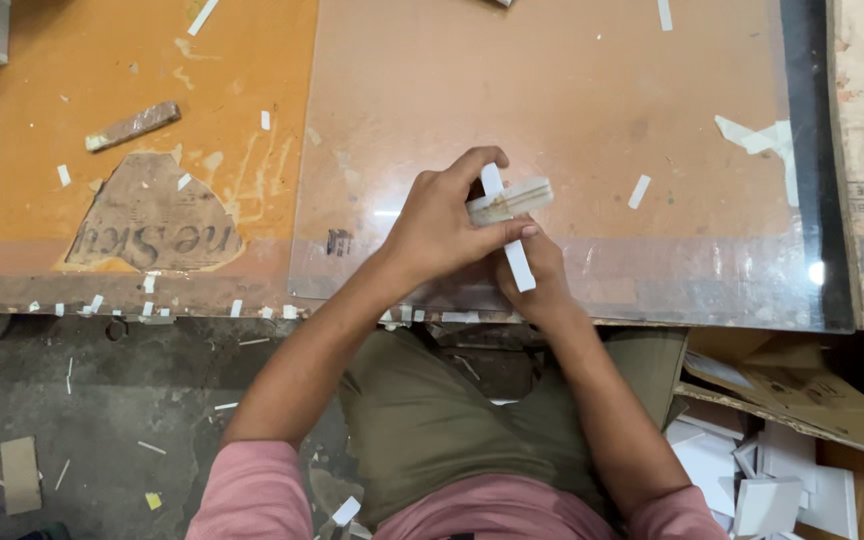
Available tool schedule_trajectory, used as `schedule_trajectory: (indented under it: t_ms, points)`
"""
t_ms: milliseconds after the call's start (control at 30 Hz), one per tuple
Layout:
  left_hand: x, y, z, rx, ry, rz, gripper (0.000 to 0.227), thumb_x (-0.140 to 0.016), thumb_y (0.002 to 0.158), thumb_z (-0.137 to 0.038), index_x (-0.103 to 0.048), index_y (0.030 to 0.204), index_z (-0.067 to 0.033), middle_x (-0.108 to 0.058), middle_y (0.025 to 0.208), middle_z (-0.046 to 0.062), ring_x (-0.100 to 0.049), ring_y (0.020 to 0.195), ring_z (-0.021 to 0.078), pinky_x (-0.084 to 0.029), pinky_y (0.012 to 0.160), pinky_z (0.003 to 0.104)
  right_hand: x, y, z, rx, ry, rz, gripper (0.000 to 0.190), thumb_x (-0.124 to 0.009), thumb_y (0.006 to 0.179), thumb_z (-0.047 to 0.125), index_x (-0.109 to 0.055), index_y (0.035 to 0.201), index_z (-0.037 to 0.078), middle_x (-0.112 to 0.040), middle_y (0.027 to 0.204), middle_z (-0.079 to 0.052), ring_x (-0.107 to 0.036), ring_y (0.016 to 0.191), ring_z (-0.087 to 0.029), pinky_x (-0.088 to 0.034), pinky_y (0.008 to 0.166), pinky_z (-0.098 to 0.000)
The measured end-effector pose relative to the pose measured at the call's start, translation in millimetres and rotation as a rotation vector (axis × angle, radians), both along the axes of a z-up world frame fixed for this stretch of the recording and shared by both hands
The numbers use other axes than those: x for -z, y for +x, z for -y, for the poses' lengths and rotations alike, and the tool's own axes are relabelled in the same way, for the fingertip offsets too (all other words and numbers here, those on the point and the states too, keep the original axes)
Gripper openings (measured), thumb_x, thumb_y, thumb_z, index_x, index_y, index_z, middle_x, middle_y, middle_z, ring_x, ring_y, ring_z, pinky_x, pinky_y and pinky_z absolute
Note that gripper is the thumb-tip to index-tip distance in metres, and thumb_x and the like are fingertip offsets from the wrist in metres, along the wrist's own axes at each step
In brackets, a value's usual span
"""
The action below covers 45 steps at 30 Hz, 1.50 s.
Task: The person repeatedly sands the edges of small white rectangular frames with a sanding block. They handle each frame one at a time, rotate it to sand multiple sides, and place finished frames on the table. The process continues throughout the clip.
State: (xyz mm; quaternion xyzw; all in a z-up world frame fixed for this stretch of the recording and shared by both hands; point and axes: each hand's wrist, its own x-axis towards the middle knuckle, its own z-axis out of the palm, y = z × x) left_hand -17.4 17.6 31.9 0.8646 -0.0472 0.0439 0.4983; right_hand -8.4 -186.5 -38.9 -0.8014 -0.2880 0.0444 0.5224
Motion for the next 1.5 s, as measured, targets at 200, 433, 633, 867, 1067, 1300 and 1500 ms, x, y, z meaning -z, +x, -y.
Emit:
schedule_trajectory:
  t_ms: [200, 433, 633, 867, 1067, 1300, 1500]
  points:
    - [-29, -42, 36, 0.092, 0.248, 0.295, 0.056, -0.080, 0.081, -0.019, -0.062, 0.132, -0.0041, -0.074, 0.100, 0.016, -0.075, 0.082, 0.0312, -0.059, 0.071, 0.039, -30, 11, 33, -0.412, 0.199, 0.064, 0.086, -0.081, 0.071, 0.013, -0.046, 0.146, -0.009, -0.045, 0.153, -0.036, -0.040, 0.146, -0.045, -0.034, 0.118, -0.0484]
    - [-17, -69, 55, 0.024, 0.186, 0.185, 0.049, -0.069, 0.098, -0.034, -0.061, 0.141, -0.0131, -0.072, 0.101, 0.012, -0.074, 0.082, 0.0321, -0.058, 0.069, 0.041, -11, -11, 18, -0.107, 0.179, 0.009, 0.061, -0.069, 0.100, 0.007, -0.045, 0.156, -0.005, -0.062, 0.146, -0.026, -0.063, 0.135, -0.032, -0.049, 0.113, -0.0415]
    - [-58, -40, 41, -0.142, 0.547, 0.164, 0.042, -0.060, 0.097, -0.025, -0.064, 0.138, -0.0203, -0.071, 0.094, 0.012, -0.068, 0.066, 0.0326, -0.053, 0.052, 0.044, -13, -8, 0, 0.118, -0.241, -0.401, 0.066, -0.063, 0.089, -0.002, -0.056, 0.153, 0.011, -0.074, 0.111, -0.024, -0.076, 0.096, -0.036, -0.058, 0.086, -0.0393]
    - [-25, 30, -46, -0.392, -0.059, 0.040, 0.024, -0.062, 0.108, -0.021, -0.072, 0.125, -0.0070, -0.074, 0.135, 0.013, -0.059, 0.061, 0.0170, -0.052, 0.055, 0.038, -17, -9, -5, 0.009, 0.136, 0.157, 0.051, -0.059, 0.090, -0.012, -0.057, 0.139, -0.002, -0.064, 0.138, -0.027, -0.060, 0.135, -0.037, -0.049, 0.113, -0.0423]
    - [5, -24, -6, -0.124, -0.033, 0.113, 0.059, -0.078, 0.098, -0.028, -0.056, 0.148, -0.0064, -0.073, 0.091, 0.018, -0.074, 0.079, 0.0199, -0.061, 0.072, 0.036, -1, -3, -7, 0.017, 0.083, 0.229, 0.047, -0.064, 0.087, -0.010, -0.059, 0.133, -0.001, -0.065, 0.128, -0.026, -0.068, 0.119, -0.040, -0.053, 0.111, -0.0426]
    - [-63, -30, 27, -0.094, 0.559, 0.049, 0.048, -0.061, 0.099, -0.036, -0.057, 0.146, -0.0264, -0.072, 0.083, 0.014, -0.069, 0.065, 0.0358, -0.054, 0.056, 0.049, -3, 2, -6, 0.043, 0.090, 0.135, 0.053, -0.065, 0.086, -0.008, -0.060, 0.138, -0.002, -0.070, 0.119, -0.026, -0.076, 0.098, -0.035, -0.058, 0.087, -0.0355]
    - [-37, 34, -45, -0.344, 0.102, 0.058, 0.041, -0.067, 0.104, -0.031, -0.065, 0.138, -0.0075, -0.072, 0.109, 0.019, -0.071, 0.083, 0.0275, -0.054, 0.073, 0.040, -8, -7, -9, 0.063, 0.081, 0.083, 0.037, -0.065, 0.094, -0.004, -0.065, 0.130, 0.000, -0.070, 0.131, -0.022, -0.074, 0.106, -0.031, -0.058, 0.090, -0.0365]
